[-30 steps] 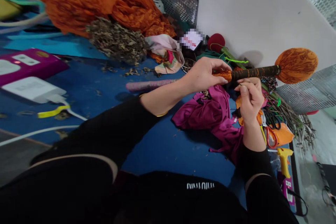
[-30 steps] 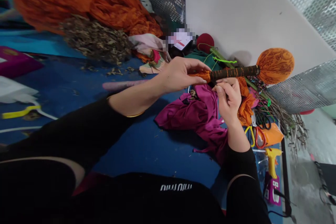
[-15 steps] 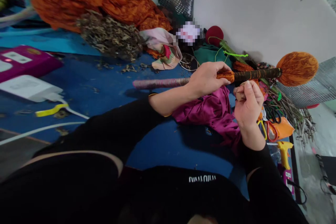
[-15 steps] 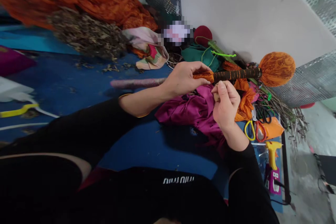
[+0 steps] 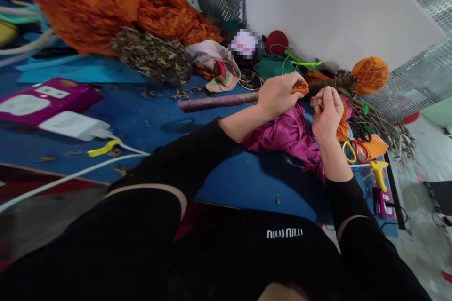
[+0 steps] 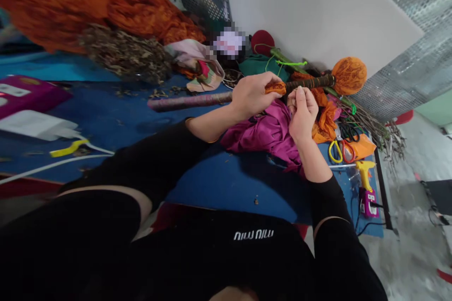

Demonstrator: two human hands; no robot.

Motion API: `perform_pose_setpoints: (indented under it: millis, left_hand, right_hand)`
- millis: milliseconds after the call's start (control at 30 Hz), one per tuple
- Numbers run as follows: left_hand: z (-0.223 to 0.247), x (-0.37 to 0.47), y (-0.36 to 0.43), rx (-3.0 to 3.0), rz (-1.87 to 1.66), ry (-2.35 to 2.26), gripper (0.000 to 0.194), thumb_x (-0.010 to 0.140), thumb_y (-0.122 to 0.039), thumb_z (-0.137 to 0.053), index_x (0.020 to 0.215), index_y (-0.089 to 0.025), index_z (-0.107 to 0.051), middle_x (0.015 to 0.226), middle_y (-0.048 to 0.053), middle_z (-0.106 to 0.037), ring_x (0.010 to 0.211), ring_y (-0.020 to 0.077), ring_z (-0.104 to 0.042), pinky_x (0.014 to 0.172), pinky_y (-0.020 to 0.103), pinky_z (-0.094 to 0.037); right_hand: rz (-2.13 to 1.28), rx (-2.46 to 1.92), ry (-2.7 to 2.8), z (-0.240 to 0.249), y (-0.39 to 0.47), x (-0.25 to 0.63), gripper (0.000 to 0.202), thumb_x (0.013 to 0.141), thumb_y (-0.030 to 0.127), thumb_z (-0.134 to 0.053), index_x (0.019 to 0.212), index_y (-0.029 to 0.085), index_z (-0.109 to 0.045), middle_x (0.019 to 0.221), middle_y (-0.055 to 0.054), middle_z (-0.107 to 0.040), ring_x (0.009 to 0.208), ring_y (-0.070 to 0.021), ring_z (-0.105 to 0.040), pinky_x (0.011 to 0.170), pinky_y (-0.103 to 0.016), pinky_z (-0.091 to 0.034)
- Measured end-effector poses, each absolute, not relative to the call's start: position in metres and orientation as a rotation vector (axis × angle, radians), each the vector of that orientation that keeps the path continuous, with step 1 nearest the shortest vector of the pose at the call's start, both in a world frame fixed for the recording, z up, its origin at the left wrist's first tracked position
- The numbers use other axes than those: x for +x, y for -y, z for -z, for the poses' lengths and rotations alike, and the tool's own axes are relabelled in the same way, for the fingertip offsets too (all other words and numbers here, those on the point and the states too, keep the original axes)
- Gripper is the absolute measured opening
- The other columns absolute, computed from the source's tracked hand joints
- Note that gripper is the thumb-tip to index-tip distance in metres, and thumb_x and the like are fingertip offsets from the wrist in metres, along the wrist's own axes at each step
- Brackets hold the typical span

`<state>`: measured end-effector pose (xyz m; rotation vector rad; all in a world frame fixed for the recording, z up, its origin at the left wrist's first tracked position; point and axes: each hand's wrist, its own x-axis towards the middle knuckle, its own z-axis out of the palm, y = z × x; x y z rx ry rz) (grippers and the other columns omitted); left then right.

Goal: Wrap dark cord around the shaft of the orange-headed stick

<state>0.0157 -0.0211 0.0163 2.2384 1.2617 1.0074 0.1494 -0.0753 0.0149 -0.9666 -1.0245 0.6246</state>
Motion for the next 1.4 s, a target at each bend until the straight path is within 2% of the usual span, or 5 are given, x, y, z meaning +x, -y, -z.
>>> perform_pose_setpoints:
  millis: [333, 600, 833, 1067, 1400]
  left_hand:
    - [-0.023, 0.019, 0.056, 2.507, -0.855, -1.194, 0.035, 0.096, -0.031, -0.065, 0.129, -0.024, -0.075, 0.126, 0.007, -0.082, 0.116, 0.0303, -0.076, 0.09, 0.037, -0.054]
    - [-0.027, 0.009, 0.061, 2.431, -0.822, -1.172, 0.037, 0.089, -0.025, -0.068, 0.124, -0.023, -0.078, 0.12, 0.007, -0.083, 0.112, 0.03, -0.076, 0.091, 0.036, -0.054]
    - [-0.024, 0.009, 0.062, 2.432, -0.764, -1.125, 0.035, 0.088, -0.027, -0.071, 0.122, -0.025, -0.079, 0.117, 0.005, -0.083, 0.109, 0.0279, -0.076, 0.091, 0.035, -0.054]
    - [-0.023, 0.009, 0.064, 2.447, -0.756, -1.111, 0.033, 0.089, -0.03, -0.07, 0.121, -0.029, -0.079, 0.113, 0.005, -0.084, 0.103, 0.0272, -0.076, 0.09, 0.038, -0.056]
    - [-0.026, 0.007, 0.071, 2.491, -0.71, -1.114, 0.032, 0.092, -0.028, -0.066, 0.122, -0.028, -0.078, 0.117, 0.005, -0.084, 0.111, 0.029, -0.077, 0.091, 0.038, -0.057]
  right_hand:
    - [-0.52, -0.936, 1.194, -0.033, 0.098, 0.161, 0.055, 0.089, 0.075, -0.068, 0.071, 0.024, -0.058, 0.06, 0.008, -0.039, 0.051, -0.0058, -0.038, 0.051, -0.023, -0.04]
    - [-0.248, -1.087, 1.56, -0.046, 0.122, 0.186, 0.046, 0.096, 0.067, -0.065, 0.083, 0.024, -0.075, 0.074, 0.002, -0.068, 0.074, -0.0106, -0.066, 0.076, -0.028, -0.057]
    - [-0.321, -1.104, 1.539, -0.037, 0.108, 0.193, 0.052, 0.096, 0.074, -0.058, 0.087, 0.025, -0.075, 0.076, 0.001, -0.072, 0.064, -0.0088, -0.066, 0.062, -0.025, -0.056]
    - [-0.49, -1.121, 1.382, -0.042, 0.111, 0.179, 0.052, 0.09, 0.076, -0.065, 0.083, 0.025, -0.073, 0.077, 0.002, -0.073, 0.074, -0.0102, -0.072, 0.069, -0.024, -0.063]
    - [-0.506, -1.084, 1.354, -0.035, 0.102, 0.177, 0.049, 0.088, 0.071, -0.069, 0.081, 0.023, -0.074, 0.073, 0.003, -0.073, 0.066, -0.0072, -0.069, 0.064, -0.022, -0.057]
